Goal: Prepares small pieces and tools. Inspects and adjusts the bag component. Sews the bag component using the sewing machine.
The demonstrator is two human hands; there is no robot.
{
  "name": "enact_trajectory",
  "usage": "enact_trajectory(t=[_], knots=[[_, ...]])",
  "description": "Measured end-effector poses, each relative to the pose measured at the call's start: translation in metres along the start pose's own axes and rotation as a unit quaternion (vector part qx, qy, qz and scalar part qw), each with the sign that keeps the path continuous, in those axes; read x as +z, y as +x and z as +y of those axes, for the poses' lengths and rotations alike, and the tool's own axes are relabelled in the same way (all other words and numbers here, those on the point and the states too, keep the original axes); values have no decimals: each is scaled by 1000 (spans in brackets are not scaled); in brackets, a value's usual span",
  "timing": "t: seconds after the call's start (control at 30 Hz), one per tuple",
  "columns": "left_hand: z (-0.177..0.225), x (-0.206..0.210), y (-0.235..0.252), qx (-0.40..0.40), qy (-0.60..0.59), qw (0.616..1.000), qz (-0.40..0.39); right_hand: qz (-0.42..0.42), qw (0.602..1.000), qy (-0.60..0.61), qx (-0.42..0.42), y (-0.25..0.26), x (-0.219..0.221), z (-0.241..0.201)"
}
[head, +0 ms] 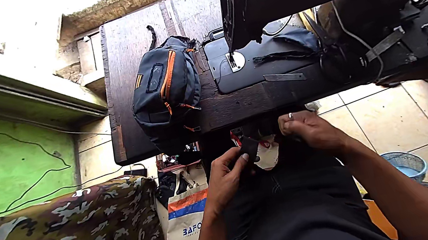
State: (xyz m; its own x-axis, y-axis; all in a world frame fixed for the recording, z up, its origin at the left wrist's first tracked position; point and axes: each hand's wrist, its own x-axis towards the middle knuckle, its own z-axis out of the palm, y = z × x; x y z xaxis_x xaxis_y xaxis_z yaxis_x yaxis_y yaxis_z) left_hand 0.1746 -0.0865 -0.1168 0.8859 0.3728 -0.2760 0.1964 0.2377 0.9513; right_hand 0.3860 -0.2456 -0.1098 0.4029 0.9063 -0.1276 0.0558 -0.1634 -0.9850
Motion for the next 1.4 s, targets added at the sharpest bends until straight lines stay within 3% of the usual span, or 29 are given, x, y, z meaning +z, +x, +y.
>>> enact_trajectory(t=[0.03,0.1,0.23,0.33,0.5,0.63,0.73,0.8,0.87,0.97,1.1,1.2,1.33,1.4], knots=[[1,0,0,-2,-4,1000,1,8,992,-125,-17,-3,2,0],[1,0,-1,-1,-5,1000,3,16,962,-253,-97,-9,15,3],[1,4,2,7,17,1000,17,66,932,-289,-207,-14,49,3],[-2,7,3,37,53,998,22,110,920,-304,-222,-10,65,6],[-8,11,6,129,236,961,60,115,907,-339,-223,0,74,12],[-11,6,4,142,236,961,38,96,952,-248,-152,1,61,8],[-11,10,1,117,162,979,47,116,980,-164,7,-4,54,8],[-12,14,2,115,138,982,63,37,992,-38,118,-5,48,7],[-15,19,4,127,144,979,70,0,977,135,164,-8,51,9],[-14,23,9,153,170,971,67,52,919,335,201,-9,61,2],[-2,25,16,208,209,952,81,58,849,430,303,-7,58,-6],[6,26,21,236,252,936,73,62,865,403,293,-9,57,-11],[8,30,30,246,293,922,50,139,879,419,178,-5,54,-13],[19,27,37,264,383,881,79,165,878,430,130,-1,49,-13]])
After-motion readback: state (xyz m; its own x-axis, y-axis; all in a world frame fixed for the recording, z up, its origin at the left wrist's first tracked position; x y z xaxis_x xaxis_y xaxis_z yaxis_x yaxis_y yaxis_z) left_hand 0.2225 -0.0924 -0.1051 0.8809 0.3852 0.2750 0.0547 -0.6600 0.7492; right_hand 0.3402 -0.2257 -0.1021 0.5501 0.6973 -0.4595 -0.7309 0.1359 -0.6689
